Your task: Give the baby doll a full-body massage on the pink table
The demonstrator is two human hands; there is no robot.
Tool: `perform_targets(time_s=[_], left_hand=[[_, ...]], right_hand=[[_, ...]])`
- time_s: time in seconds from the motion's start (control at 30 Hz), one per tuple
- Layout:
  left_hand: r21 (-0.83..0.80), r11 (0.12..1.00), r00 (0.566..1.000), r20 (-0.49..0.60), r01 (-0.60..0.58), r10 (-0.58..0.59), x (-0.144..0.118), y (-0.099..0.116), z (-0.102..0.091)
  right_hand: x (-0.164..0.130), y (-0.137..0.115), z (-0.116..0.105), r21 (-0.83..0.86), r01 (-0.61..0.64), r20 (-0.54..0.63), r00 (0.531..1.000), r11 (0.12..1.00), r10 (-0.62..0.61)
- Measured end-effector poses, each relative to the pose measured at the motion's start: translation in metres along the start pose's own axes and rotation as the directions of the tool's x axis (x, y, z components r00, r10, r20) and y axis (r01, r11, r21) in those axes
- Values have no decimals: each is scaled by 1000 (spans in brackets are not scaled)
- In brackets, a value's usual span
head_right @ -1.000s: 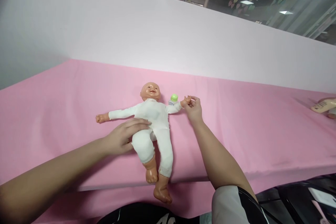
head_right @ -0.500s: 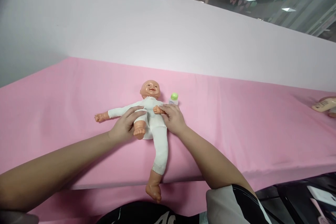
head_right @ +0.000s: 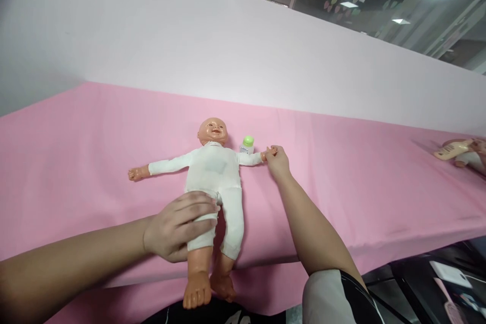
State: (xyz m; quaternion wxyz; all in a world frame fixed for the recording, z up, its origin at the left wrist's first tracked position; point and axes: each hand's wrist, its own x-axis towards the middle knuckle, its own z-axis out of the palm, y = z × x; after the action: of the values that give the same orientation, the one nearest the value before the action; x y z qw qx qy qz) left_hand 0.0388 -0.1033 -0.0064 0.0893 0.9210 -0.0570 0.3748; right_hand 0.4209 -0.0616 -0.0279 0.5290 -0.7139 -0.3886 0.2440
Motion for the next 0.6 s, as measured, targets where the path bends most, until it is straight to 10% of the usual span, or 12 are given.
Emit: perform_targets(time_s=[0.13, 0.33, 0.47, 0.6], left_hand=[[34, 999, 999, -34, -1, 2, 1, 1, 1], [142, 958, 957, -186, 249, -221, -6, -27, -11], [193, 901, 920, -139, 388, -366, -5, -52, -22], [139, 848, 859, -84, 512, -505, -4, -66, -25]], right_hand=[[7, 3, -9, -245, -24, 6, 1000, 969, 26], [-15, -11, 3, -19, 203, -84, 975, 979, -204], [-47, -28, 23, 83, 423, -41, 906, 902, -421], [-69, -37, 41, -101, 626, 241, 770, 774, -591]])
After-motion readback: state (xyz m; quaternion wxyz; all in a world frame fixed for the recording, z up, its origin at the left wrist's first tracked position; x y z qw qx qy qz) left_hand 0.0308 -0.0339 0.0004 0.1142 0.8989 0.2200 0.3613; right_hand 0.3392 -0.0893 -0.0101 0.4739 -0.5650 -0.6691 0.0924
